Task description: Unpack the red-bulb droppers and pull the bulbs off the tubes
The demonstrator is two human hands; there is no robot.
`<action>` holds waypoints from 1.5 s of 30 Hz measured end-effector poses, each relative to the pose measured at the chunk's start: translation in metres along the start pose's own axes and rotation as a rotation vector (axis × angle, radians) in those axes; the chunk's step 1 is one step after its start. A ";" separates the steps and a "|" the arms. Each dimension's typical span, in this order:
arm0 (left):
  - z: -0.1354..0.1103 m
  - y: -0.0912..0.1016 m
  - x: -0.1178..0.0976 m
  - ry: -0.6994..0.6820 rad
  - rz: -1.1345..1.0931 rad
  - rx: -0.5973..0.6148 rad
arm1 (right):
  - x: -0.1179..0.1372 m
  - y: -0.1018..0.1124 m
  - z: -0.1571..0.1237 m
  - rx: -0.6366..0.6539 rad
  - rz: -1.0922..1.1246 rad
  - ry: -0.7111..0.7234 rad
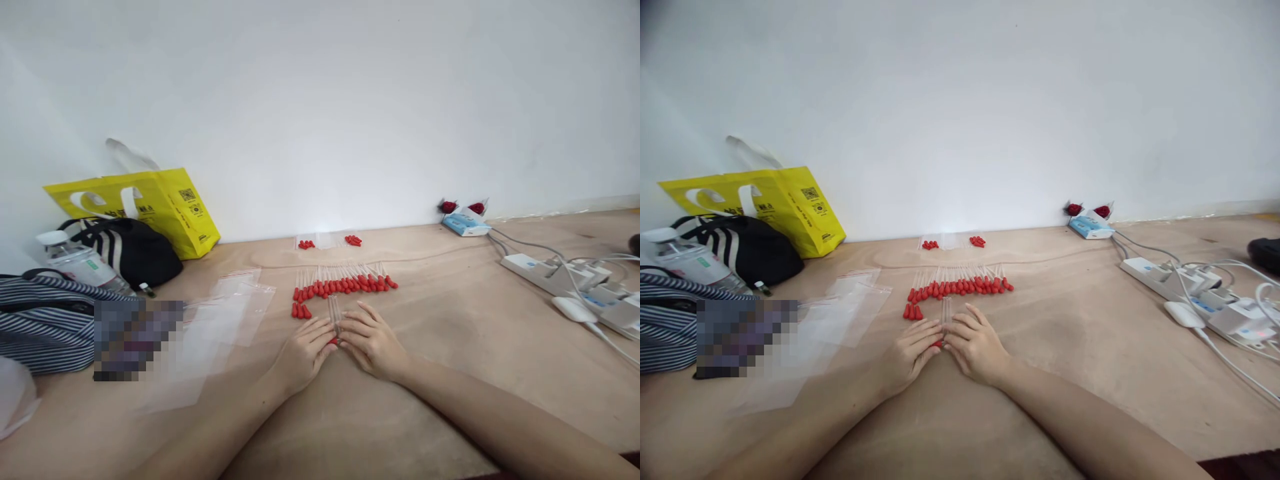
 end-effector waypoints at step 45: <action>-0.005 0.012 -0.001 -0.035 -0.017 -0.067 | 0.001 0.004 -0.007 -0.059 0.054 0.067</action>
Point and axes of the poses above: each hand's wrist, its own z-axis towards the middle knuckle, its own y-axis out of the back of the hand, x = y × z, the point moved 4 cm from there along z, towards the middle knuckle, and after that the axes turned 14 degrees about z, right-handed, at the moved point
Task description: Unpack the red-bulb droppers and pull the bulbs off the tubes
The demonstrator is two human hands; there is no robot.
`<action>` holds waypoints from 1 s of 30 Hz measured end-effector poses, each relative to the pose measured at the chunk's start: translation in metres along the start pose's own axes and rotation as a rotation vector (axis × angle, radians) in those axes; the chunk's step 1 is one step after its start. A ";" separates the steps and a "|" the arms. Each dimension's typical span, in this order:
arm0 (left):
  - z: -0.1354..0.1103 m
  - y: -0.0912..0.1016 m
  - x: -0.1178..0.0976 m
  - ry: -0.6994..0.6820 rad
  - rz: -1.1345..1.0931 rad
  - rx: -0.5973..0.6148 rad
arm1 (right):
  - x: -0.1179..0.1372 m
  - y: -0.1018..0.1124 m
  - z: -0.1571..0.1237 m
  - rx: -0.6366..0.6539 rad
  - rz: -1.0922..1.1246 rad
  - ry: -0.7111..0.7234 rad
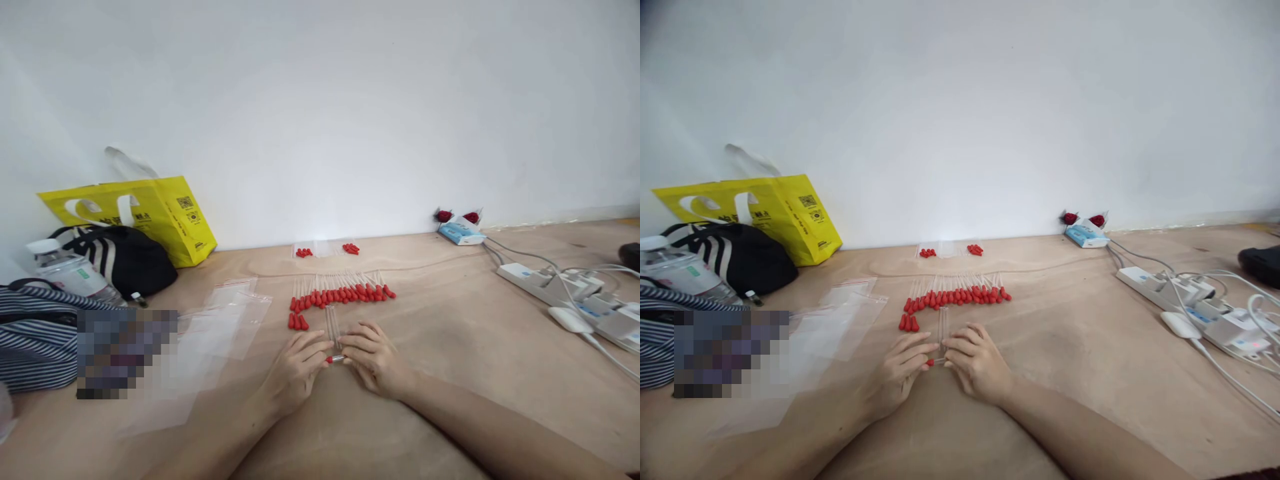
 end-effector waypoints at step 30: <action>-0.024 -0.009 0.095 1.059 -0.198 0.169 | -0.057 -0.033 0.014 -0.187 0.094 -0.494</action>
Point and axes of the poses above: each hand's wrist, its own z-axis towards the middle knuckle, its own y-axis out of the back of the hand, x = y × z, the point moved 4 cm from there along z, towards the middle knuckle, and after that the axes turned 14 degrees about z, right-handed, at the moved point
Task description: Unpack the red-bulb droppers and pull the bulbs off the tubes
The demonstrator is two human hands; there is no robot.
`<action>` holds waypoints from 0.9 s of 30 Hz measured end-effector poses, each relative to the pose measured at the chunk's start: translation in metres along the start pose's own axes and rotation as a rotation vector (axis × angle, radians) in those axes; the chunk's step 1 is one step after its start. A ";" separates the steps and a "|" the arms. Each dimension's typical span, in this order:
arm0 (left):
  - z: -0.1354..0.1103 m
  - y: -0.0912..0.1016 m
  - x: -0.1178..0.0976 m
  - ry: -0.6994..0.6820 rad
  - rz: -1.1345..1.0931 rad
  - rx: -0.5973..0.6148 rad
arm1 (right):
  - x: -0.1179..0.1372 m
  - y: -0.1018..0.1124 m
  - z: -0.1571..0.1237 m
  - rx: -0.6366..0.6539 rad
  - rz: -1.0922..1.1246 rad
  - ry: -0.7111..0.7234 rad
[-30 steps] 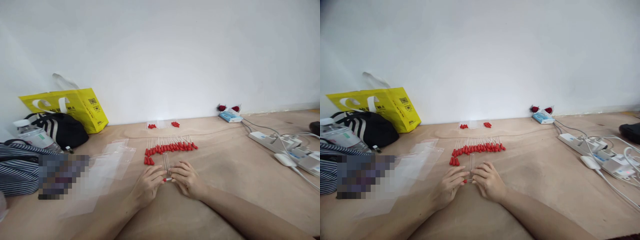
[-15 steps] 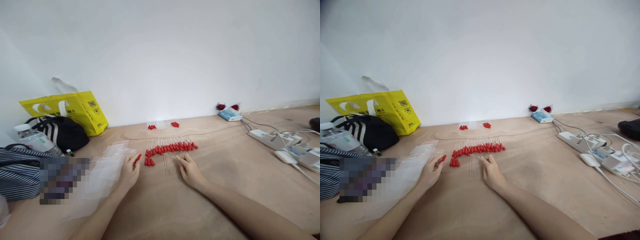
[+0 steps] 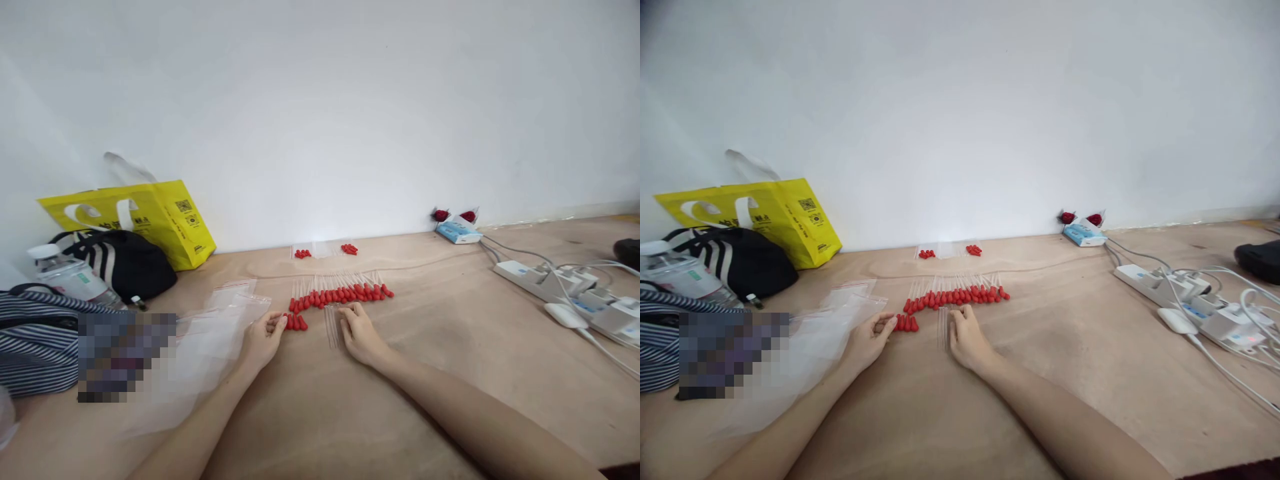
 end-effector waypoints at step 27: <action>0.025 -0.011 -0.067 -0.540 0.506 -0.071 | -0.007 0.028 -0.007 0.028 0.161 -0.033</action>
Point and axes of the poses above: each hand's wrist, its own z-axis towards the middle knuckle, its own y-axis out of the back of the hand, x = y × z, the point moved 4 cm from there along z, towards the middle knuckle, and after that the axes turned 14 degrees about z, right-handed, at the moved point
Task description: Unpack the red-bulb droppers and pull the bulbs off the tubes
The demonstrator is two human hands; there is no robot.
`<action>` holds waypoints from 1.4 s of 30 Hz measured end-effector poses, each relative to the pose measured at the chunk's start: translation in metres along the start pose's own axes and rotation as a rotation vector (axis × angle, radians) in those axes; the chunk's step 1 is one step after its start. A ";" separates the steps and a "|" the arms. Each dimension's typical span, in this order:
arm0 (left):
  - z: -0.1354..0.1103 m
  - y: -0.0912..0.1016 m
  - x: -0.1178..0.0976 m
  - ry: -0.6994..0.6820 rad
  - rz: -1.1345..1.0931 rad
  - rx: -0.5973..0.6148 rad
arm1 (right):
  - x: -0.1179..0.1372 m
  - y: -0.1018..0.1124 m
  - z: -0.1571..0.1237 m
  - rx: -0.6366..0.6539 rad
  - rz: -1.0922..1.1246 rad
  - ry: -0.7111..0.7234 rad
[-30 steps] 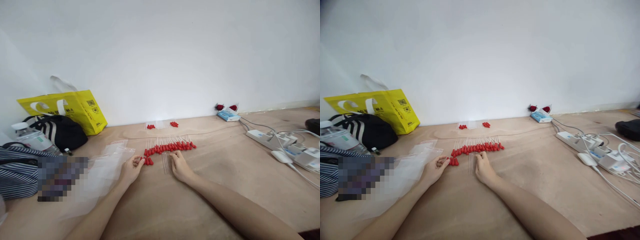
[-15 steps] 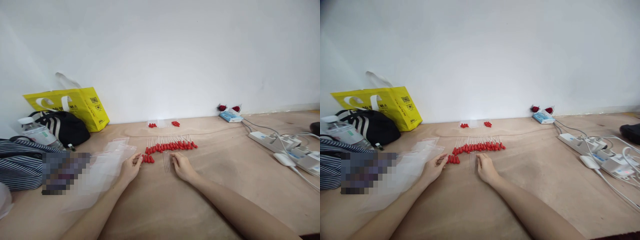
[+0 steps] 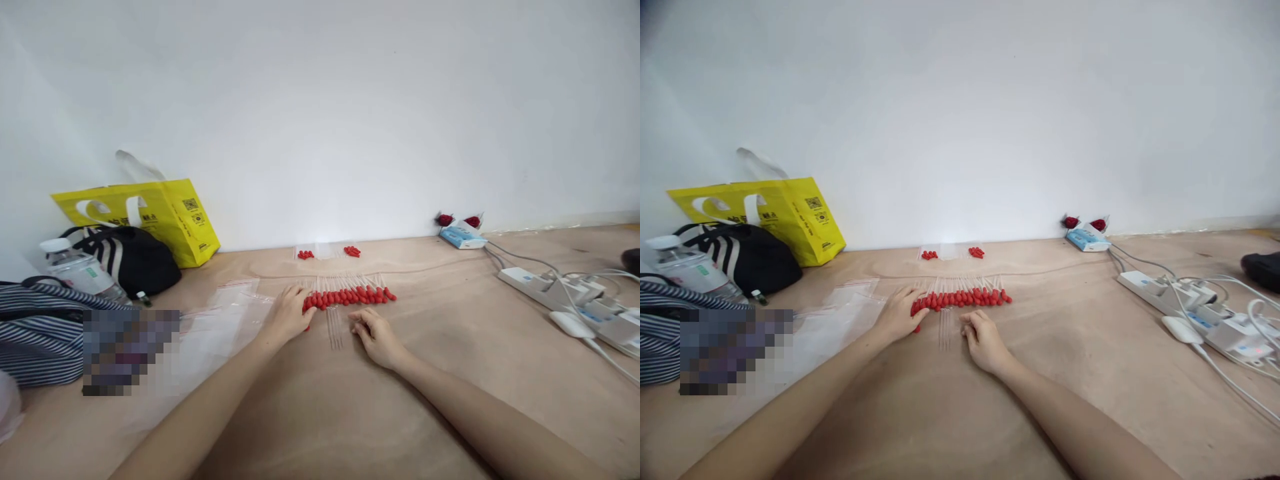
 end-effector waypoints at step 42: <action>-0.067 0.004 -0.030 -0.048 -0.895 0.129 | 0.040 0.004 -0.015 0.196 -0.422 0.425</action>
Point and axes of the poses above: each hand's wrist, its own z-axis towards the middle knuckle, its own y-axis out of the back of the hand, x = y × z, the point moved 4 cm from there along z, towards the middle knuckle, and after that the axes turned 14 degrees about z, right-handed, at the moved point
